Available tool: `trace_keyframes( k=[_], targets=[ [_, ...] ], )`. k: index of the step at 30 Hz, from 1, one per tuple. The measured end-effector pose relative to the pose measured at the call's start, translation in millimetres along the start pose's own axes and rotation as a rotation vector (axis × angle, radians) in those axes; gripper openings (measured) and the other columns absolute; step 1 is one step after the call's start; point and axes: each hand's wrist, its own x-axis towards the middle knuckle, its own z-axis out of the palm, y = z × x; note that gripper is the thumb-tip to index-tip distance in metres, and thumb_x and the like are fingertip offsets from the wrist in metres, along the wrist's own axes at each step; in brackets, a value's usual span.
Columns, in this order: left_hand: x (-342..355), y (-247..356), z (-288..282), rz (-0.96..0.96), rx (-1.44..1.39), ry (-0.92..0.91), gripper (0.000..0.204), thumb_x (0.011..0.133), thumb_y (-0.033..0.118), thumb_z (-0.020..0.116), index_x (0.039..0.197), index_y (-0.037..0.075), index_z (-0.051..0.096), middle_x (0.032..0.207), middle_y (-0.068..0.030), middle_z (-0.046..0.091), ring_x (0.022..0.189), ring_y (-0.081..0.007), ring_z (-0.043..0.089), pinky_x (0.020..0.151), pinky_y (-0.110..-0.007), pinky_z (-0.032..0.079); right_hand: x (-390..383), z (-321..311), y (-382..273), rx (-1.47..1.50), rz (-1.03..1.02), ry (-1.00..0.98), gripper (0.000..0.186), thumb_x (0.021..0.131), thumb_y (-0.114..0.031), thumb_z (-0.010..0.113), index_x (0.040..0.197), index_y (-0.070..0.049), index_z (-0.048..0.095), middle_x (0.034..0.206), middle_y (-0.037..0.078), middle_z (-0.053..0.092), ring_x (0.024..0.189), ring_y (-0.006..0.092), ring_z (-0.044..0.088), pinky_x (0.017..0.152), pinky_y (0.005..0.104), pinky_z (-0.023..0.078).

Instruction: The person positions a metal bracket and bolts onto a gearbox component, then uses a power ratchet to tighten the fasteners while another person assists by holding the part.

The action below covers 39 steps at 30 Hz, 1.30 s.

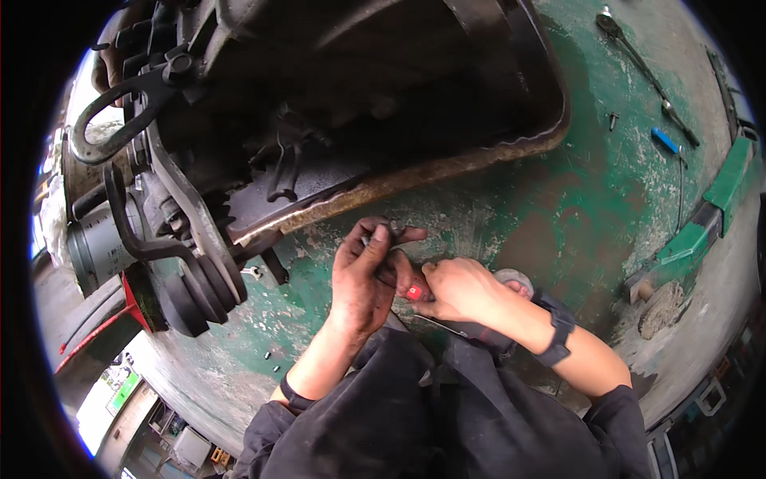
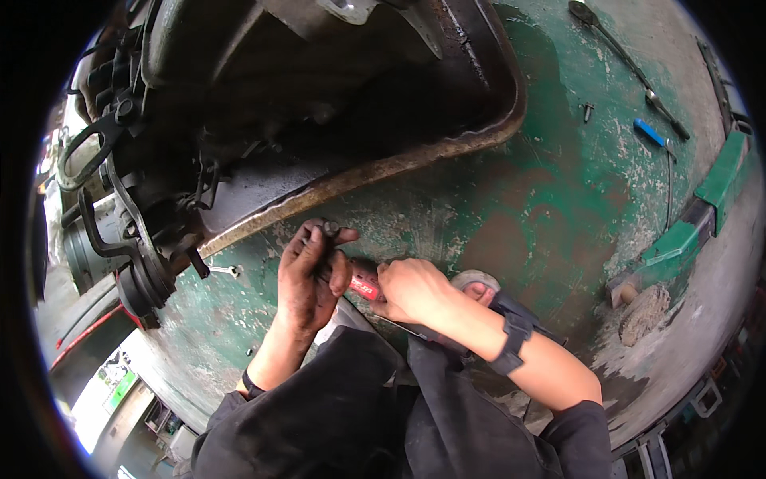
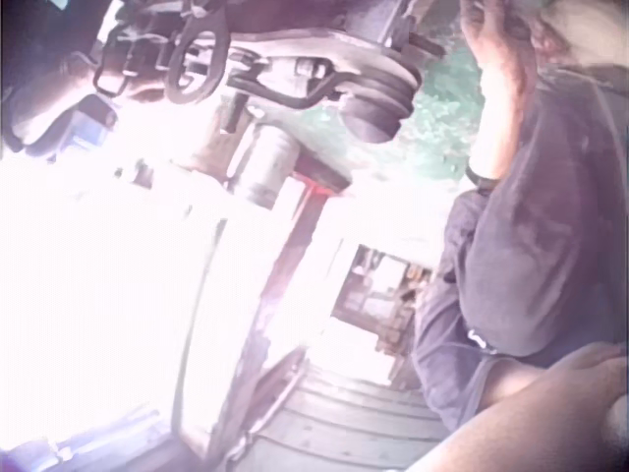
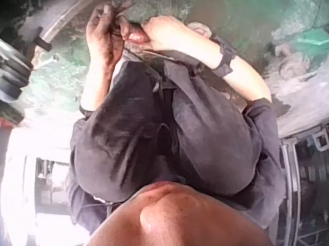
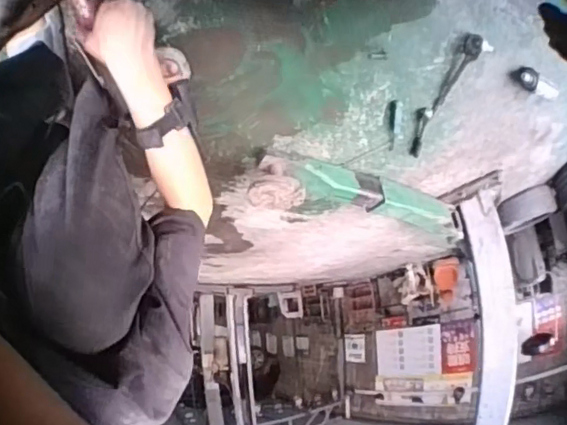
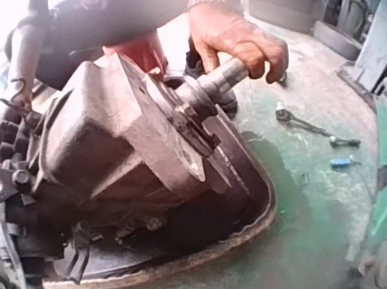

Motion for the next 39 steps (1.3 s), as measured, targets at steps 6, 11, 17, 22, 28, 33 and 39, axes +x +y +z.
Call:
trace_keyframes(
  k=[6,11,17,22,28,33,39],
  targets=[
    [11,15,-1,0.077,0.171,-0.048,0.023,0.099,0.023,0.054,0.105,0.001,0.056,0.091,-0.0156,0.068,0.043,-0.009,0.044,0.039,-0.022,0.034,-6,-54,-18,0.566,-0.427,0.757,0.051,0.07,-0.008,0.08,0.118,0.001,0.062,0.108,0.02,0.066,0.093,0.0326,0.067,0.075,0.0349,0.056],
    [15,26,8,0.094,0.073,0.036,0.02,0.091,0.016,0.068,0.102,-0.001,0.063,0.063,-0.0028,0.056,0.044,-0.007,0.044,0.041,-0.021,0.031,4,-72,-24,0.586,-0.513,0.877,0.04,0.069,-0.005,0.082,0.105,0.003,0.068,0.096,0.016,0.07,0.081,0.026,0.07,0.07,0.0307,0.056],
    [17,26,15,0.137,0.25,0.039,0.033,0.1,0.031,0.054,0.12,0.006,0.056,0.058,0.0035,0.042,0.042,-0.0059,0.032,0.045,-0.023,0.029,24,-93,-16,0.64,-0.563,1.034,0.024,0.075,-0.009,0.08,0.095,0.001,0.072,0.084,0.014,0.071,0.071,0.0212,0.07,0.063,0.0289,0.054],
    [12,15,15,-0.068,0.048,0.166,0.038,0.103,0.035,0.04,0.125,0.005,0.052,0.062,0.001,0.038,0.046,-0.0085,0.031,0.048,-0.024,0.029,44,-117,-20,0.622,-0.455,1.14,0.023,0.076,-0.011,0.081,0.093,0.003,0.072,0.077,0.011,0.073,0.065,0.009,0.065,0.059,0.0239,0.05],
    [2,-10,14,-0.268,-0.002,0.09,0.031,0.103,0.027,0.041,0.12,0.003,0.052,0.065,-0.0015,0.042,0.048,-0.0095,0.033,0.048,-0.024,0.03,53,-121,-29,0.884,-0.384,1.108,0.019,0.076,-0.009,0.081,0.09,0.002,0.073,0.076,0.01,0.073,0.067,0.0081,0.065,0.062,0.0231,0.05],
    [2,-8,14,-0.249,0.006,0.043,0.031,0.103,0.026,0.041,0.118,0.002,0.054,0.064,-0.001,0.041,0.049,-0.0091,0.033,0.048,-0.024,0.029,55,-128,-27,0.931,-0.323,1.034,0.013,0.077,-0.007,0.077,0.087,0.0,0.073,0.072,0.008,0.072,0.064,0.0079,0.063,0.059,0.0233,0.048],
    [4,-9,15,-0.279,0.023,0.042,0.03,0.103,0.025,0.043,0.115,0.001,0.054,0.065,-0.0008,0.041,0.049,-0.0088,0.033,0.048,-0.024,0.03,60,-132,-32,0.671,-0.335,1.019,0.013,0.076,-0.013,0.078,0.078,-0.002,0.071,0.07,0.01,0.069,0.06,0.0195,0.065,0.057,0.0297,0.049]
  ],
)
